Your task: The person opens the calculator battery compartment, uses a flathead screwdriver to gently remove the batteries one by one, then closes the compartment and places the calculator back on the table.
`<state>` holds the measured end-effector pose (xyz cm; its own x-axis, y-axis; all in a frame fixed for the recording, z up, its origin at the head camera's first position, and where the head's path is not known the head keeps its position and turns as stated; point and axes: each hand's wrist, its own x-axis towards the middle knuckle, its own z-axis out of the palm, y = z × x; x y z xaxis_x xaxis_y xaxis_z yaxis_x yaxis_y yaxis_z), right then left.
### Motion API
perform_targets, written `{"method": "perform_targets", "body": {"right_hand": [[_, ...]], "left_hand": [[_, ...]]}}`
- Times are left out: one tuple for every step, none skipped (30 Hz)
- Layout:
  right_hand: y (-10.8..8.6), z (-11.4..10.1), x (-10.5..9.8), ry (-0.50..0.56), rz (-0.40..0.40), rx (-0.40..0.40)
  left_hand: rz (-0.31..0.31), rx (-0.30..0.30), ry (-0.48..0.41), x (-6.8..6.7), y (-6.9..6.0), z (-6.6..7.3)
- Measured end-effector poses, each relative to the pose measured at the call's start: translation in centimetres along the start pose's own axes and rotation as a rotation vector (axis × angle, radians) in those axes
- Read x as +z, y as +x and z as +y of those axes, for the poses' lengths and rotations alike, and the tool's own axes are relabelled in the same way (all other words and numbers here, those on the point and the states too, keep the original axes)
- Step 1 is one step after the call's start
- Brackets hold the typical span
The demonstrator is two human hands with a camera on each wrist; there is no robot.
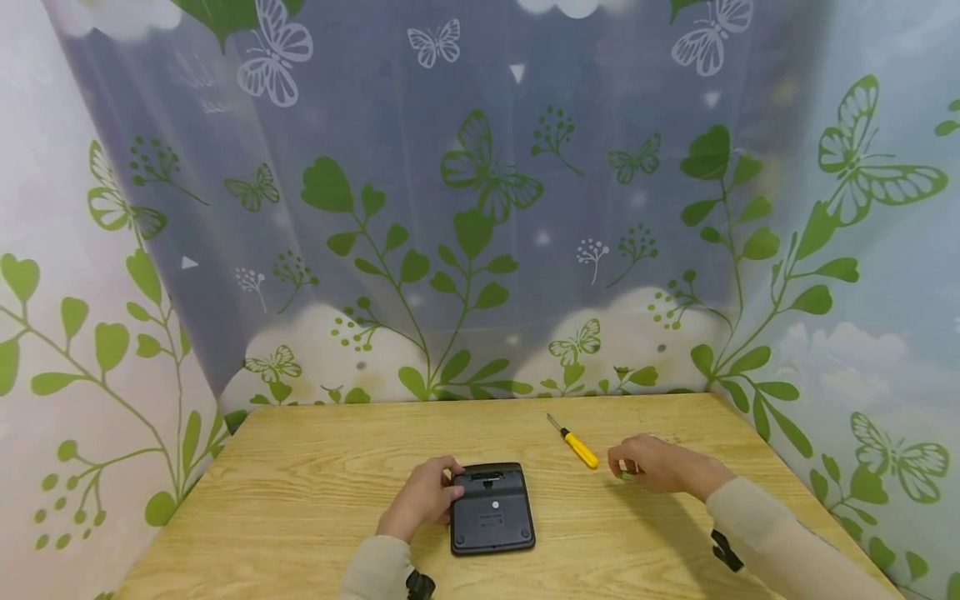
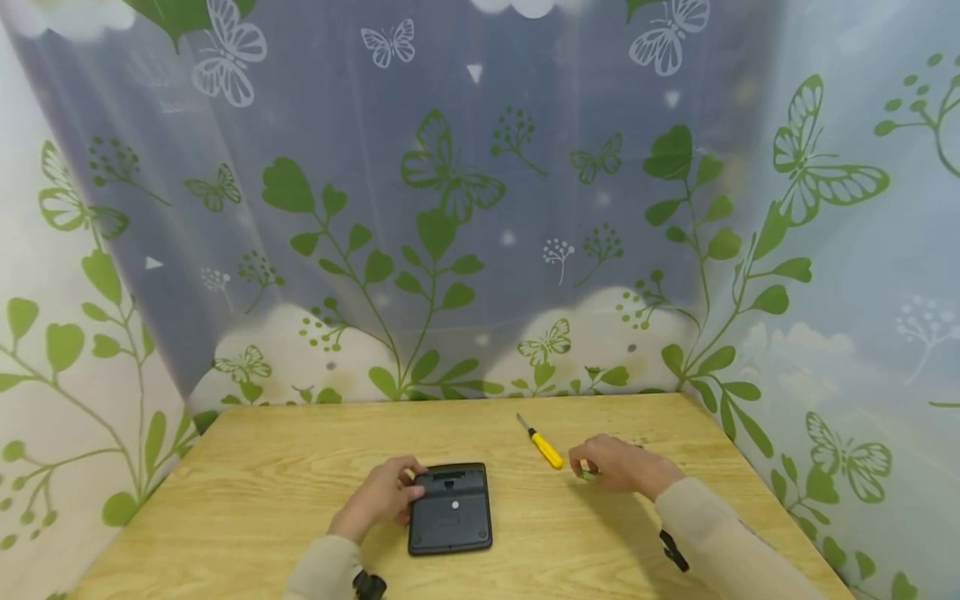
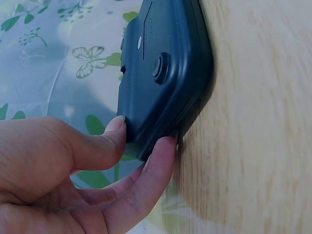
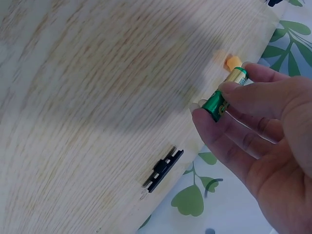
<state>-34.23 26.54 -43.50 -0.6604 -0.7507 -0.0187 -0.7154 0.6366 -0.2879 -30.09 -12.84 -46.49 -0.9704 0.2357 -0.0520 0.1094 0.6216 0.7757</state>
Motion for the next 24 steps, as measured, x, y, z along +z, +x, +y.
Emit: {"method": "perform_targets", "body": {"right_hand": [[0.0, 0.1, 0.0, -0.004, 0.002, -0.003], [-0.1, 0.1, 0.1, -0.007, 0.003, -0.002], [-0.1, 0.2, 0.1, -0.007, 0.005, -0.002], [-0.2, 0.2, 0.1, -0.009, 0.006, -0.006], [-0.2, 0.3, 0.1, -0.01, 0.008, -0.01], [-0.3, 0.4, 0.2, -0.008, 0.009, -0.014], [-0.3, 0.5, 0.2, -0.009, 0.01, -0.019], [-0.4, 0.6, 0.2, -0.01, 0.011, -0.021], [-0.5, 0.6, 0.2, -0.01, 0.012, -0.023], [-0.5, 0.7, 0.2, -0.01, 0.012, -0.023], [-0.6, 0.8, 0.3, -0.011, 0.013, -0.024], [-0.7, 0.8, 0.3, -0.01, 0.013, -0.024], [-0.7, 0.8, 0.3, -0.012, 0.013, -0.024], [-0.8, 0.9, 0.3, -0.012, 0.012, -0.024], [-0.9, 0.9, 0.3, -0.012, 0.012, -0.024], [-0.9, 0.9, 0.3, -0.013, 0.011, -0.023], [-1.0, 1.0, 0.3, -0.015, 0.01, -0.023], [-1.1, 1.0, 0.3, -0.014, 0.008, -0.02], [-1.1, 1.1, 0.3, -0.013, 0.006, -0.016], [-1.2, 1.1, 0.3, -0.013, 0.004, -0.011], [-1.3, 1.1, 0.3, -0.013, 0.004, -0.008], [-1.4, 1.2, 0.3, -0.014, 0.004, -0.003], [-1.4, 1.2, 0.3, -0.014, 0.003, 0.001], [-1.5, 1.3, 0.2, -0.014, 0.002, 0.004]], "left_hand": [[0.0, -0.001, 0.001, 0.0, 0.0, 0.0], [0.001, -0.001, 0.002, 0.0, -0.1, 0.1], [0.002, -0.003, 0.005, -0.1, -0.1, 0.1], [0.003, -0.004, 0.007, -0.1, -0.1, 0.1], [0.004, -0.008, 0.007, -0.1, -0.1, 0.1], [0.004, -0.011, 0.009, -0.1, -0.1, 0.1], [0.004, -0.012, 0.011, -0.1, -0.1, 0.1], [0.005, -0.012, 0.014, -0.1, -0.1, 0.1], [0.006, -0.011, 0.016, -0.1, -0.1, 0.1], [0.006, -0.012, 0.016, 0.0, 0.0, 0.1], [0.006, -0.016, 0.015, 0.0, 0.0, 0.1], [0.007, -0.017, 0.014, 0.0, 0.0, 0.0], [0.008, -0.019, 0.014, 0.0, 0.0, 0.0], [0.009, -0.02, 0.013, 0.0, 0.0, 0.0], [0.009, -0.021, 0.011, 0.0, 0.1, 0.0], [0.009, -0.024, 0.008, 0.1, 0.1, 0.0], [0.009, -0.024, 0.007, 0.1, 0.1, -0.1], [0.01, -0.024, 0.007, 0.1, 0.1, -0.1], [0.01, -0.023, 0.007, 0.1, 0.1, -0.1], [0.01, -0.021, 0.007, 0.1, 0.1, -0.1], [0.01, -0.021, 0.008, 0.1, 0.2, -0.1], [0.01, -0.019, 0.008, 0.1, 0.2, -0.2], [0.01, -0.018, 0.009, 0.1, 0.2, -0.2], [0.01, -0.016, 0.009, 0.1, 0.2, -0.2]]}}
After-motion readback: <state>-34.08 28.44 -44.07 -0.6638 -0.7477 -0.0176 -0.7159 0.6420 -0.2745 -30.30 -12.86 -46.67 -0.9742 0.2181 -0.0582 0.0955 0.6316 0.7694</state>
